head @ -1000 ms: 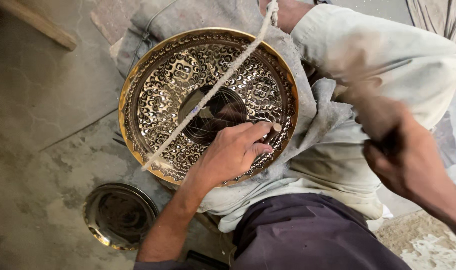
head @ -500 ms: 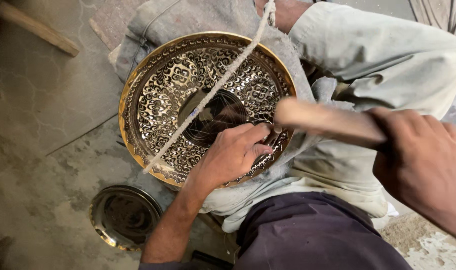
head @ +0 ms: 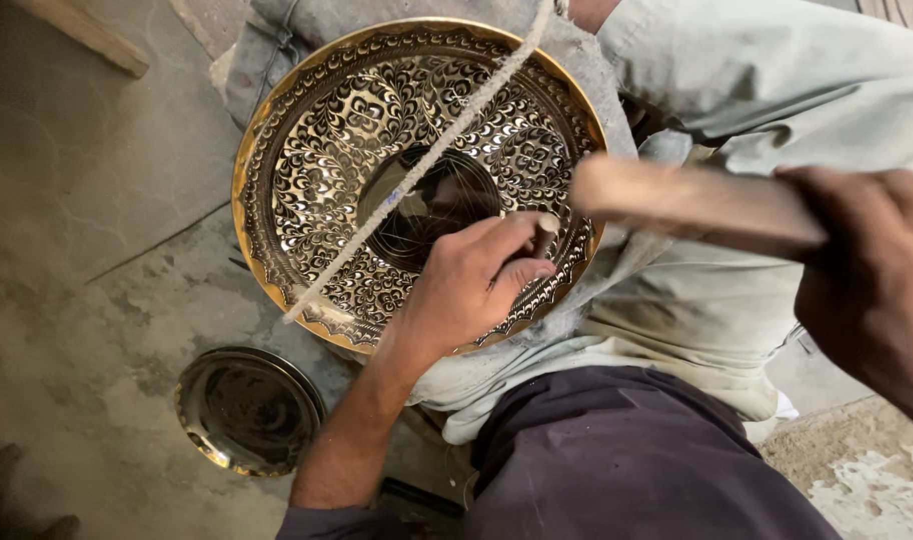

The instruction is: The person sits on the floor with a decorative brass tray on their lap, holds a small punch against the tray's darkened center with one hand, and strikes the punch with a wooden mallet held in the other hand, repositioning the punch repeatedly to chase line patterns into the metal.

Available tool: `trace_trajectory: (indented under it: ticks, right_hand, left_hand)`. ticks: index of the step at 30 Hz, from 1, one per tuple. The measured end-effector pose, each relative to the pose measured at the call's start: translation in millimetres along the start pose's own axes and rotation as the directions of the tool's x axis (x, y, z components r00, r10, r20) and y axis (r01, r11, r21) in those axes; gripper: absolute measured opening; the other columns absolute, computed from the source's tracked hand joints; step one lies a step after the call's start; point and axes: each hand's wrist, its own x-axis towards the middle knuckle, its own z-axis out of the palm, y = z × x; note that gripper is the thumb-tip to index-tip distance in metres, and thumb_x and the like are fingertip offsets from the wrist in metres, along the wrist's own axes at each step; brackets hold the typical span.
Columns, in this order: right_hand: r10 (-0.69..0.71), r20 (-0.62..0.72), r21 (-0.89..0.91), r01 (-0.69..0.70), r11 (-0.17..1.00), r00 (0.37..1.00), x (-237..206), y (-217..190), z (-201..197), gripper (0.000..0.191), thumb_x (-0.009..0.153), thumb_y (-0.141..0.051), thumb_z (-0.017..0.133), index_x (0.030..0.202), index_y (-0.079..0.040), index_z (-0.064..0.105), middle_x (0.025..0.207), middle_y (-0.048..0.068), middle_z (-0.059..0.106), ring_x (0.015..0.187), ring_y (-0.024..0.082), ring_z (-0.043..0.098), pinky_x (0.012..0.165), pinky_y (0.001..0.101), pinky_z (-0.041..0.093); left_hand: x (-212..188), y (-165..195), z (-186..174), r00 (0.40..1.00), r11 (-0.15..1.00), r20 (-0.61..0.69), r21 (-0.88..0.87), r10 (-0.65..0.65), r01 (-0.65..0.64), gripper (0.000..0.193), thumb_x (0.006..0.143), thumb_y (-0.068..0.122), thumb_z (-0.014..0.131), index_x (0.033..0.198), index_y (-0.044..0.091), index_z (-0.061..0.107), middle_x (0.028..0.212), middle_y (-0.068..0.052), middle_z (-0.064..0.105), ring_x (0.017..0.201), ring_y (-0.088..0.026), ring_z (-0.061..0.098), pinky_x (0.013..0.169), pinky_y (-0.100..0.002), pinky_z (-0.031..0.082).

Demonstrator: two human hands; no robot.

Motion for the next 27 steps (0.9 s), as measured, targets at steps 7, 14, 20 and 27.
trace_trajectory:
  ticks: [7, 14, 20, 27]
  right_hand:
    - [-0.111, -0.122, 0.015, 0.113, 0.993, 0.986, 5.8, 8.3, 13.9, 0.052, 0.087, 0.021, 0.061, 0.137, 0.005, 0.060, 0.107, 0.029, 0.064, 0.093, 0.040, 0.065, 0.081, 0.0454, 0.054]
    - [0.047, -0.010, 0.350, -0.041, 0.936, 0.999, 11.4, 8.7, 11.4, 0.056, 0.080, 0.017, 0.060, 0.133, 0.001, 0.058, 0.110, 0.018, 0.064, 0.097, 0.028, 0.066, 0.084, 0.0368, 0.056]
    - [0.063, 0.048, 0.166, -0.071, 0.984, 0.997, -1.5, 2.6, 21.9, 0.054, 0.080, 0.012, 0.062, 0.133, 0.000, 0.056, 0.108, 0.018, 0.064, 0.095, 0.030, 0.066, 0.082, 0.0381, 0.055]
    - [0.049, 0.051, 0.067, -0.052, 0.996, 0.998, -16.6, 5.4, 20.2, 0.054, 0.080, 0.005, 0.064, 0.132, 0.000, 0.054, 0.105, 0.019, 0.063, 0.093, 0.032, 0.066, 0.081, 0.0396, 0.054]
  left_hand:
    - [0.9, -4.0, -1.8, 0.996, 0.985, 0.028, 0.147, 0.089, -0.093, 0.036, 0.095, 0.017, 0.077, 0.126, 0.004, 0.063, 0.112, -0.015, 0.072, 0.094, -0.033, 0.073, 0.078, -0.039, 0.057]
    - [2.7, -3.8, 0.2, 0.993, 0.972, 0.067, 0.209, 0.098, -0.110, 0.036, 0.096, 0.018, 0.076, 0.128, 0.007, 0.063, 0.107, -0.014, 0.071, 0.092, -0.035, 0.070, 0.077, -0.043, 0.056]
    - [3.3, -3.2, 0.4, 0.992, 0.966, 0.088, 0.233, 0.092, -0.110, 0.035, 0.097, 0.017, 0.075, 0.128, 0.007, 0.062, 0.105, -0.014, 0.070, 0.092, -0.037, 0.069, 0.075, -0.044, 0.054]
    - [4.9, -0.7, 0.9, 0.990, 0.958, 0.082, 0.253, 0.118, -0.135, 0.032, 0.096, 0.015, 0.076, 0.123, 0.006, 0.061, 0.100, -0.015, 0.068, 0.090, -0.038, 0.067, 0.074, -0.045, 0.053]
